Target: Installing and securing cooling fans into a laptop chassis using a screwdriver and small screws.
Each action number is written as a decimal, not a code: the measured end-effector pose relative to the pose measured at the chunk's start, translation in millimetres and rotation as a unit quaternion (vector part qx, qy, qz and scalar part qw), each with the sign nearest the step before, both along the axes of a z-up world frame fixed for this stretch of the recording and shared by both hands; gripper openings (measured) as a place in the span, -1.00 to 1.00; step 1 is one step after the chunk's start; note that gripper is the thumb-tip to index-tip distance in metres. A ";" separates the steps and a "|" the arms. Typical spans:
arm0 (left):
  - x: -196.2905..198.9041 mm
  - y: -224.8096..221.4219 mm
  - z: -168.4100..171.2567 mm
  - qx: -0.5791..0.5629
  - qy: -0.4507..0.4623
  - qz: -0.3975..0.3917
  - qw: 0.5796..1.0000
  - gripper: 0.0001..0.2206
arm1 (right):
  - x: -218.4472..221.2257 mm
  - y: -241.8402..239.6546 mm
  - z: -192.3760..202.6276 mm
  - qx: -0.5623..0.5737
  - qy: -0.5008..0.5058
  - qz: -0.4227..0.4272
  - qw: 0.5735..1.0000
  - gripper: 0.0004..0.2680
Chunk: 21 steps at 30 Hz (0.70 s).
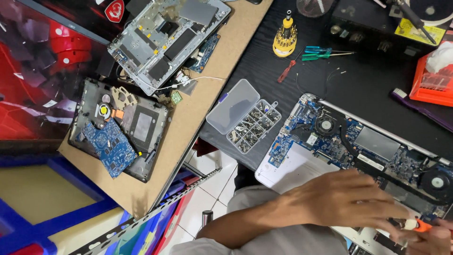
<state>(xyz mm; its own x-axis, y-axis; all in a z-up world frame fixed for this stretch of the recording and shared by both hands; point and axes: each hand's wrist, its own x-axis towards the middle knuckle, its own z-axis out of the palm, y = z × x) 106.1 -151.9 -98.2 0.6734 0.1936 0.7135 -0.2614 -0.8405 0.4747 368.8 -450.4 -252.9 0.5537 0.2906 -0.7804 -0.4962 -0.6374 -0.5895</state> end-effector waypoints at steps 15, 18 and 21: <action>-0.5 -8.5 -7.0 -0.105 -0.023 -0.067 0.992 -0.92 | -27.0 -14.2 -66.3 0.126 -0.019 0.093 0.987 -0.51; 2.5 -9.3 -10.4 -0.130 -0.038 -0.088 0.987 -0.90 | -170.7 82.9 104.9 0.187 -0.366 -0.080 0.908 -0.74; 5.9 -7.5 -10.5 -0.120 -0.053 -0.122 0.984 -0.91 | -174.3 81.3 107.5 0.179 -0.388 -0.068 0.902 -0.70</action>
